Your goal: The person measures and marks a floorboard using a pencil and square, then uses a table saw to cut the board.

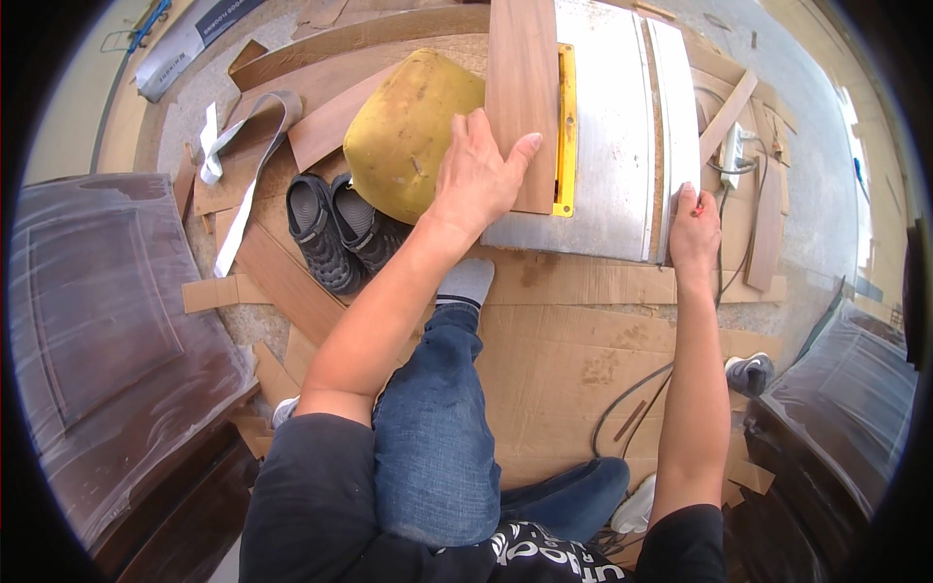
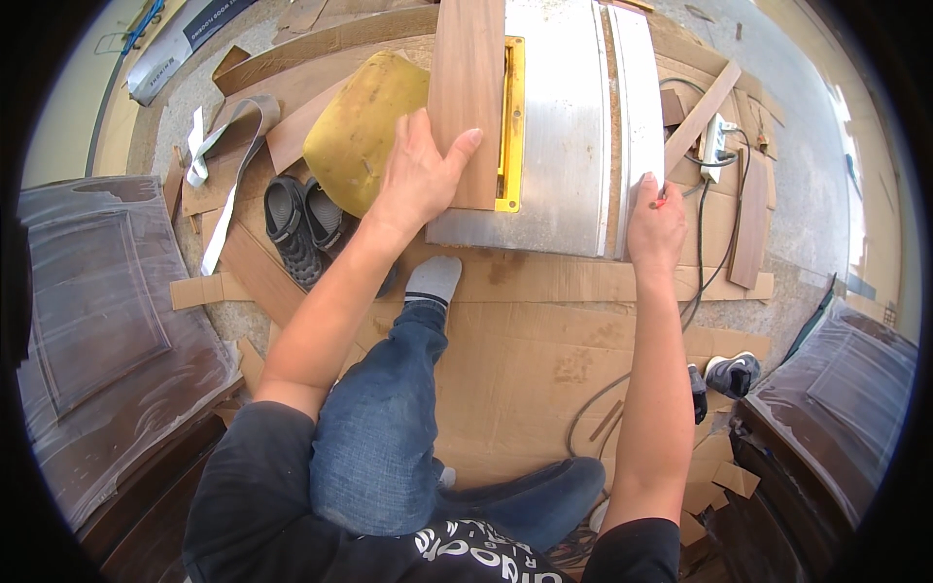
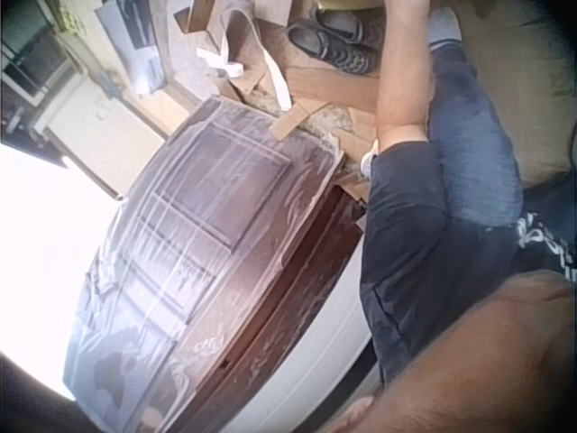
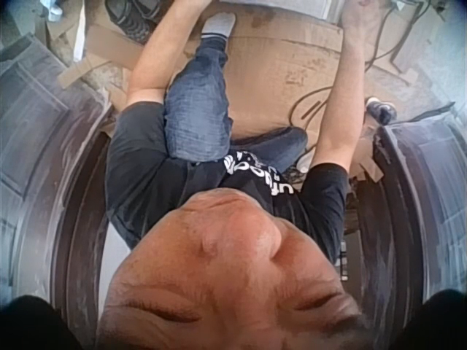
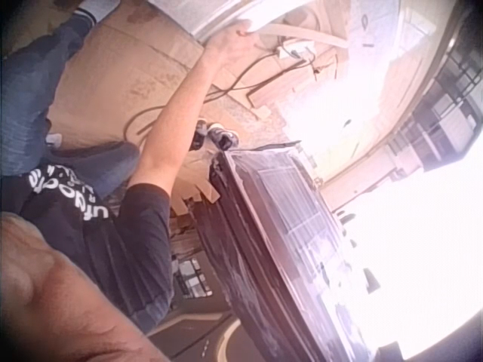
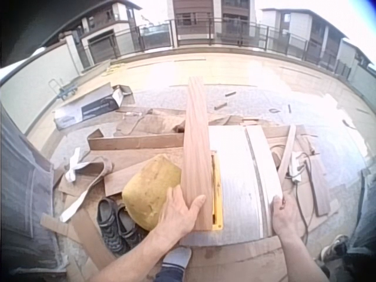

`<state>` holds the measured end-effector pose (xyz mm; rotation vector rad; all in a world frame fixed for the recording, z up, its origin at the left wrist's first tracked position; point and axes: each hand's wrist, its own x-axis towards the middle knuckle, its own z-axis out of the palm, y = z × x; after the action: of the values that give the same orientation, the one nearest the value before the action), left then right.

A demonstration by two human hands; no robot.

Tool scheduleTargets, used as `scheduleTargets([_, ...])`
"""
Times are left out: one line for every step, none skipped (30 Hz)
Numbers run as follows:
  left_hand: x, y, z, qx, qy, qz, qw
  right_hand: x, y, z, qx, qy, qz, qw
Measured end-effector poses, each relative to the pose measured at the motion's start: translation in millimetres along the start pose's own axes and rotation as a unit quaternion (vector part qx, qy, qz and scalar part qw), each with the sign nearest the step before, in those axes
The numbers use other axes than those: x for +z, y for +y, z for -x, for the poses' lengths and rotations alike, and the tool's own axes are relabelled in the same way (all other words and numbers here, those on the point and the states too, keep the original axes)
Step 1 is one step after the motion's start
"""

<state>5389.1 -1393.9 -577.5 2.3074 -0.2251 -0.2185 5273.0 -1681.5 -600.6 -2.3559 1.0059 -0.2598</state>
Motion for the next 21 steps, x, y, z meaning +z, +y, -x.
scheduleTargets([-0.6,0.3,1.5,0.0,0.0,-0.001,1.0,0.1,-0.4,0.2,0.0,0.0,-0.001,1.0])
scheduleTargets([-1.1,0.4,2.8,0.0,0.001,-0.001,1.0,0.2,-0.7,0.4,-0.001,0.002,-0.001,1.0])
scheduleTargets([-1.7,0.5,4.0,-0.001,0.003,-0.002,1.0,0.2,-1.0,0.5,-0.001,0.004,-0.001,1.0])
scheduleTargets([-0.7,0.1,5.0,-0.001,0.001,-0.002,1.0,0.3,-0.1,0.4,0.0,0.004,-0.001,1.0])
scheduleTargets([0.4,-0.5,5.9,0.001,0.002,-0.002,1.0,0.4,0.7,0.2,-0.004,0.007,0.002,1.0])
scheduleTargets([1.5,-1.0,6.7,0.003,0.004,-0.002,1.0,0.4,1.5,0.1,-0.007,0.009,0.004,1.0])
scheduleTargets([1.2,-1.8,7.8,0.003,0.004,-0.003,1.0,0.2,-0.1,0.9,-0.007,0.009,0.004,1.0])
scheduleTargets([0.8,-2.7,8.8,0.005,0.005,-0.001,1.0,-0.4,-2.7,2.0,-0.005,0.008,0.001,1.0])
scheduleTargets([0.4,-3.4,9.8,0.007,0.007,0.001,1.0,-0.4,-4.2,2.8,-0.004,0.007,-0.002,1.0])
scheduleTargets([0.5,-2.8,10.6,0.007,0.006,0.002,1.0,-0.3,-3.2,2.3,-0.004,0.008,-0.002,1.0])
scheduleTargets([0.6,-2.2,11.5,0.005,0.005,-0.001,1.0,0.2,-1.5,1.4,-0.003,0.009,-0.004,1.0])
scheduleTargets([0.7,-1.8,12.4,0.004,0.003,-0.003,1.0,0.3,-0.5,1.1,-0.002,0.01,-0.006,1.0])
scheduleTargets([0.0,-2.2,13.4,0.004,0.003,-0.003,1.0,0.0,-1.3,1.6,-0.002,0.01,-0.007,1.0])
scheduleTargets([-0.9,-2.9,14.4,0.009,-0.005,-0.015,1.0,-0.9,-2.9,2.1,-0.001,0.007,-0.007,1.0])
scheduleTargets([-1.5,-3.4,15.4,0.013,-0.013,-0.027,0.999,-1.2,-3.8,2.6,0.0,0.004,-0.007,1.0])
scheduleTargets([-1.4,-3.9,16.3,0.014,-0.013,-0.028,0.999,-1.1,-3.4,2.5,0.001,0.005,-0.008,1.0])
scheduleTargets([-1.0,-4.9,17.2,0.018,-0.01,-0.028,0.999,-0.9,-2.6,2.0,0.001,0.005,-0.007,1.0])
scheduleTargets([-0.9,-5.3,18.2,0.023,-0.007,-0.029,0.999,-0.8,-2.3,1.8,0.001,0.005,-0.006,1.0])
scheduleTargets([-1.3,-4.7,19.7,0.023,-0.008,-0.029,0.999,-0.5,-2.4,2.1,0.002,0.005,-0.007,1.0])
scheduleTargets([-2.0,-3.5,21.3,0.015,-0.006,-0.02,1.0,-0.6,-2.8,2.4,0.0,0.006,-0.004,1.0])
scheduleTargets([-2.3,-2.8,22.8,0.007,-0.004,-0.011,1.0,-0.6,-3.2,2.8,-0.002,0.007,0.0,1.0])
